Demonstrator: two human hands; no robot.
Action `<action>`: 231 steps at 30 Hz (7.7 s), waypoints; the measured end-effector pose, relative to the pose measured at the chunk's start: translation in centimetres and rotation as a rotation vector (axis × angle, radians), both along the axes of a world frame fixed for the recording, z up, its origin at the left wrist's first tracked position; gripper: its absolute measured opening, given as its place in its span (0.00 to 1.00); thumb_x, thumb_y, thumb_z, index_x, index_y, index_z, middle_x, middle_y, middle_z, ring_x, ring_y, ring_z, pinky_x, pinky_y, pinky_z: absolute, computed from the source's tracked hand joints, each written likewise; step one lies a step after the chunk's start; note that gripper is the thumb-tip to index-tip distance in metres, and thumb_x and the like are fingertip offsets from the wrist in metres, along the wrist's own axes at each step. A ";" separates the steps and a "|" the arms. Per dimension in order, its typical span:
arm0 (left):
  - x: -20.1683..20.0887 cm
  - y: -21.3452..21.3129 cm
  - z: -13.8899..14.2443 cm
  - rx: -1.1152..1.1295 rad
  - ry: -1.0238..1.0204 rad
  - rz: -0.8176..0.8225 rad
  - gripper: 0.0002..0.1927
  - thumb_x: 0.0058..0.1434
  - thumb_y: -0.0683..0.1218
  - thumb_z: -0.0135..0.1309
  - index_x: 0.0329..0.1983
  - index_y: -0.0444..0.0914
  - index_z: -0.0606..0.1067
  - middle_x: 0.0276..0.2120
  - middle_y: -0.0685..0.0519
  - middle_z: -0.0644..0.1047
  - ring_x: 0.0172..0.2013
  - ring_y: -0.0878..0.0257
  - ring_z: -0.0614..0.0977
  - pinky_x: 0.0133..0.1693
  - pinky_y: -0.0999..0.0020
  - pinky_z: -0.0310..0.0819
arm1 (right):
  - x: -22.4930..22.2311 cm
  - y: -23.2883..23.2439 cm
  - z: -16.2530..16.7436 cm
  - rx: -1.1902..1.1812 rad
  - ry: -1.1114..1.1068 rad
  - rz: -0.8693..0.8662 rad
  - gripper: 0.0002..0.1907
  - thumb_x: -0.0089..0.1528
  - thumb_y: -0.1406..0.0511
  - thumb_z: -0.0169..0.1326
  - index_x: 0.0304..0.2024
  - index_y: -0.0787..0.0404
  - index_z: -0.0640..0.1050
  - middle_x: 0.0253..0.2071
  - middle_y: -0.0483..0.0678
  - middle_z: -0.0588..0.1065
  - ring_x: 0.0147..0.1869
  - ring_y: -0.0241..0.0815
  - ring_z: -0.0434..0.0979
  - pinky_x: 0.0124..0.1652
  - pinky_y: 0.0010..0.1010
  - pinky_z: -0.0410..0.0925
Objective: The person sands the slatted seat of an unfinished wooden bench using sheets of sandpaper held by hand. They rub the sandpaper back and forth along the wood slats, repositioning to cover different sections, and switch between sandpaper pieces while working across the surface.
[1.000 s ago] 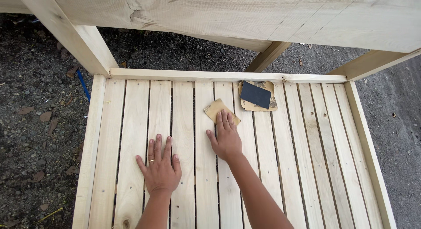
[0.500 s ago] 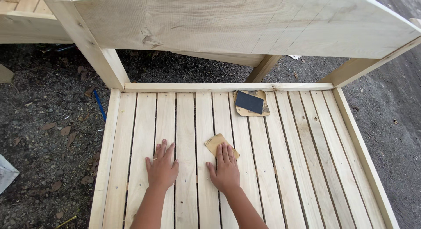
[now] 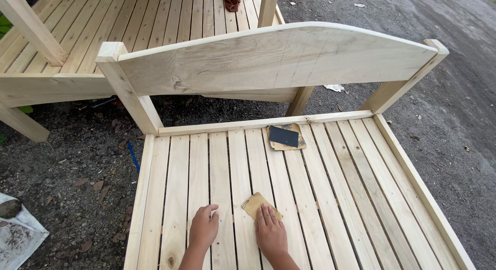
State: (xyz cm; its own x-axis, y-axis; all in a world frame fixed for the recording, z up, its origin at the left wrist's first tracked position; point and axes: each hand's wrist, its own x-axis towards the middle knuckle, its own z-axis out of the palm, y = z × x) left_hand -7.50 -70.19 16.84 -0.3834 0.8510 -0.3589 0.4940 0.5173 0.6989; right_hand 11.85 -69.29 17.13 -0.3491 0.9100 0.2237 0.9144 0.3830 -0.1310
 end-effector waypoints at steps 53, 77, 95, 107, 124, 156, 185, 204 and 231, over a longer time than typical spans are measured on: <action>22.1 26.3 -10.0 0.550 0.433 -0.809 0.24 0.67 0.48 0.48 0.66 0.39 0.72 0.68 0.49 0.70 0.69 0.55 0.68 0.67 0.55 0.58 | 22.9 22.8 -10.7 -0.321 -0.056 -0.701 0.36 0.61 0.41 0.42 0.72 0.32 0.56 0.78 0.45 0.46 0.82 0.44 0.38 0.71 0.54 0.38; 23.4 25.9 -8.9 0.180 0.645 -0.842 0.31 0.68 0.42 0.38 0.75 0.35 0.54 0.75 0.47 0.52 0.74 0.55 0.51 0.71 0.55 0.42 | 21.6 23.9 -11.3 -0.264 0.075 -0.762 0.30 0.64 0.43 0.39 0.67 0.37 0.64 0.78 0.46 0.47 0.82 0.46 0.35 0.71 0.58 0.35; 22.9 32.8 -6.4 0.154 0.468 -0.641 0.28 0.72 0.47 0.35 0.75 0.38 0.56 0.75 0.50 0.53 0.74 0.58 0.51 0.72 0.57 0.43 | 19.7 24.5 -9.8 -0.329 0.082 -0.865 0.27 0.64 0.48 0.41 0.65 0.42 0.66 0.77 0.47 0.46 0.83 0.45 0.34 0.72 0.60 0.32; 21.9 18.7 -13.7 0.294 0.454 -0.831 0.26 0.72 0.52 0.37 0.72 0.41 0.61 0.73 0.53 0.59 0.73 0.59 0.56 0.70 0.52 0.46 | 19.8 24.4 -10.5 -0.288 0.077 -0.855 0.27 0.64 0.48 0.42 0.64 0.42 0.67 0.78 0.49 0.47 0.83 0.47 0.35 0.71 0.61 0.34; 19.7 11.5 -14.6 -0.205 0.380 -0.946 0.32 0.72 0.54 0.37 0.79 0.49 0.51 0.79 0.62 0.48 0.74 0.68 0.45 0.70 0.37 0.29 | 18.1 23.9 -9.0 -0.308 0.076 -0.836 0.34 0.64 0.42 0.38 0.70 0.45 0.61 0.79 0.52 0.41 0.82 0.53 0.29 0.69 0.65 0.29; 19.3 39.8 -7.6 -0.020 0.549 -0.624 0.28 0.73 0.52 0.29 0.76 0.51 0.53 0.76 0.65 0.51 0.74 0.68 0.51 0.74 0.49 0.29 | 17.3 25.8 -11.7 -0.368 -0.022 -0.949 0.36 0.64 0.43 0.37 0.72 0.44 0.58 0.79 0.49 0.43 0.82 0.49 0.33 0.71 0.60 0.34; 21.5 34.1 -9.2 0.054 0.591 -0.711 0.30 0.69 0.46 0.33 0.76 0.45 0.51 0.76 0.60 0.49 0.74 0.64 0.50 0.72 0.52 0.36 | 18.0 26.2 -10.9 -0.399 -0.038 -0.937 0.36 0.64 0.44 0.35 0.72 0.47 0.58 0.78 0.52 0.43 0.82 0.51 0.32 0.70 0.61 0.35; 19.5 40.2 -10.3 0.082 0.637 -0.547 0.28 0.72 0.51 0.32 0.76 0.48 0.54 0.75 0.61 0.53 0.74 0.65 0.52 0.73 0.54 0.36 | 18.2 26.4 -12.2 -0.356 -0.026 -0.925 0.36 0.64 0.43 0.36 0.72 0.47 0.59 0.78 0.52 0.44 0.82 0.51 0.33 0.70 0.61 0.35; 18.0 36.9 -9.9 0.051 0.603 -0.564 0.28 0.70 0.52 0.34 0.75 0.46 0.55 0.75 0.61 0.53 0.73 0.65 0.52 0.71 0.53 0.38 | 18.3 26.8 -11.8 -0.346 -0.024 -0.926 0.37 0.63 0.43 0.38 0.71 0.47 0.59 0.78 0.53 0.44 0.82 0.52 0.33 0.69 0.63 0.36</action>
